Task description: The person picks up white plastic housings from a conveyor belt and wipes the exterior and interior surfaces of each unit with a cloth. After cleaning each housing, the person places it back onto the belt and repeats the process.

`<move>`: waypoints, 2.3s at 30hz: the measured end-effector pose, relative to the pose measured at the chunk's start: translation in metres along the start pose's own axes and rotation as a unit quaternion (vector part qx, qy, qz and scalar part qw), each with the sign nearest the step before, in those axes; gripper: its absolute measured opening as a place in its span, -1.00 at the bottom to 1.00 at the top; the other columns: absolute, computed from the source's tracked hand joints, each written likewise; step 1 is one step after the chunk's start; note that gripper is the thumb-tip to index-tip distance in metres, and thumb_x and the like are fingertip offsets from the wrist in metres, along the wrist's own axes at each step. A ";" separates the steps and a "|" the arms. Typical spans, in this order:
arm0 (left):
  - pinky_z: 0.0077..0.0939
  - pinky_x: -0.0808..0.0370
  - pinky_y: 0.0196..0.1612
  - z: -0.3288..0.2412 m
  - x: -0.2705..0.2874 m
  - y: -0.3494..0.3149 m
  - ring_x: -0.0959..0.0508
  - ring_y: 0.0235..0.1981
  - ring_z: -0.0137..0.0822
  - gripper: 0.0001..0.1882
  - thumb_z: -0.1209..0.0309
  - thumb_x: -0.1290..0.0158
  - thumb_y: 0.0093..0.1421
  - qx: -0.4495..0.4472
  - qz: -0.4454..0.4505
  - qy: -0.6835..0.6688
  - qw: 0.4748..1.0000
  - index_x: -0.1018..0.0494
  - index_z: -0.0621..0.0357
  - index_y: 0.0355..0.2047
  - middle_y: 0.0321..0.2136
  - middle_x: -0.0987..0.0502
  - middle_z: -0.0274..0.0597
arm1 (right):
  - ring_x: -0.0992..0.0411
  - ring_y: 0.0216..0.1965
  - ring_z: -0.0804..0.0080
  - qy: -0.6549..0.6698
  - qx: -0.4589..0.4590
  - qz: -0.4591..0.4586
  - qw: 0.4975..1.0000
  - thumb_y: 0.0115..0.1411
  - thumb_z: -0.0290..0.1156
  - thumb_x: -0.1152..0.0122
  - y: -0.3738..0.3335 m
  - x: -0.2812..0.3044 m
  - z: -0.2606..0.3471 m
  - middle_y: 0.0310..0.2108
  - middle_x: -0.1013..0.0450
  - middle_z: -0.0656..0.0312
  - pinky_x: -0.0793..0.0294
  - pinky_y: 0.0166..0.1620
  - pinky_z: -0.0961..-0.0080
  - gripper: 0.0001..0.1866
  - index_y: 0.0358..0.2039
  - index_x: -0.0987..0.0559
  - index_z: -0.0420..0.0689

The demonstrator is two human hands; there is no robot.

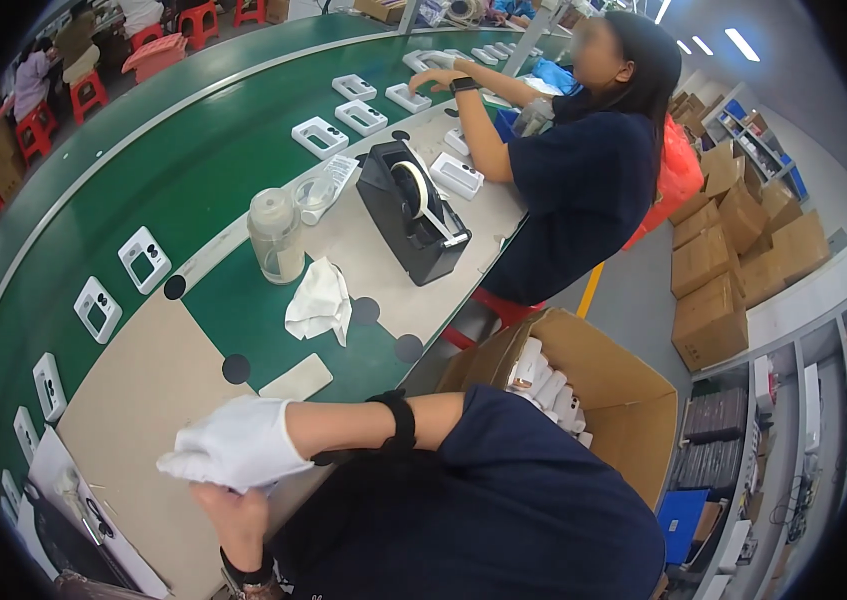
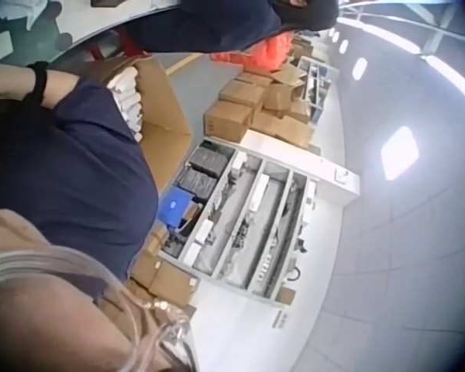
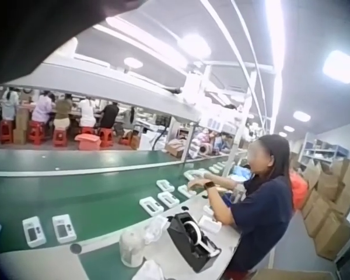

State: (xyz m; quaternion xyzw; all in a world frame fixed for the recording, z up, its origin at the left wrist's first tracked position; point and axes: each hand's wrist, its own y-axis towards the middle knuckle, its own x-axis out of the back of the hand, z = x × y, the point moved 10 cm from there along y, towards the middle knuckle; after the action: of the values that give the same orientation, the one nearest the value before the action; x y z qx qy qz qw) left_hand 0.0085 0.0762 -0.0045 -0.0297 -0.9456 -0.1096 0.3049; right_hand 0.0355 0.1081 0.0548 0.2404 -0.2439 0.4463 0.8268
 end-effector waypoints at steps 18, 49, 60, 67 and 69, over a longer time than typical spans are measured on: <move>-0.72 0.03 -0.80 0.049 0.034 0.011 -0.07 -0.85 -0.63 -0.80 0.51 0.22 0.00 0.275 -0.317 -0.583 0.696 -0.17 0.09 -0.75 -0.85 -0.11 -0.46 | -0.24 -0.13 0.54 0.378 -0.175 -0.405 0.814 -0.05 -0.46 -0.17 -0.039 -0.013 -0.042 -0.09 -0.19 0.19 -0.30 -0.16 0.67 -0.27 0.08 0.01 -0.23; -0.62 -0.11 -0.66 0.052 -0.003 0.022 -0.13 -0.77 -0.52 -0.86 0.44 0.19 0.03 0.264 -0.191 -0.739 0.590 -0.21 0.16 -0.63 -0.77 -0.13 -0.37 | -0.34 -0.40 0.32 -0.179 0.114 -0.062 0.975 -0.18 -0.29 -0.21 -0.006 -0.014 0.023 -0.40 -0.39 0.12 -0.33 -0.34 0.60 -0.66 -0.45 -0.45 -0.30; -0.62 -0.28 -0.34 0.018 0.020 0.016 -0.35 -0.40 -0.38 -0.71 0.52 0.16 0.03 0.106 -0.087 -0.579 0.804 -0.19 0.28 -0.19 -0.40 -0.32 -0.17 | -0.30 -0.22 0.01 0.484 -0.129 -0.551 0.667 -0.19 -0.35 -0.17 -0.076 0.050 -0.061 -0.38 -0.37 -0.04 -0.25 -0.13 0.35 -0.48 -0.15 -0.35 -0.26; -0.68 -0.28 -0.28 -0.035 0.018 0.015 -0.38 -0.35 -0.40 -0.63 0.56 -0.02 -0.09 -0.016 -0.013 -0.254 0.967 -0.26 0.35 -0.22 -0.33 -0.31 0.00 | -0.35 -0.41 0.16 -0.014 0.015 -0.406 0.914 -0.13 -0.31 -0.11 -0.047 0.066 -0.015 -0.48 -0.37 0.03 -0.32 -0.35 0.47 -0.45 -0.12 -0.31 -0.32; -0.66 -0.31 -0.31 -0.035 0.023 0.006 -0.40 -0.39 -0.39 -0.61 0.56 0.00 -0.08 -0.027 0.011 -0.248 0.968 -0.22 0.36 -0.18 -0.34 -0.32 -0.01 | -0.36 -0.47 0.20 -0.189 0.065 -0.316 0.927 -0.12 -0.30 -0.09 -0.034 0.052 -0.022 -0.51 -0.38 0.06 -0.34 -0.42 0.51 -0.44 -0.10 -0.29 -0.34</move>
State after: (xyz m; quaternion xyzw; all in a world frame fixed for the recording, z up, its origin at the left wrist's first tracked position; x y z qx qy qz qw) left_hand 0.0109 0.0734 0.0379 -0.0744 -0.9880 -0.1209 0.0613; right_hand 0.0944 0.1376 0.0640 0.4379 -0.2776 0.1226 0.8463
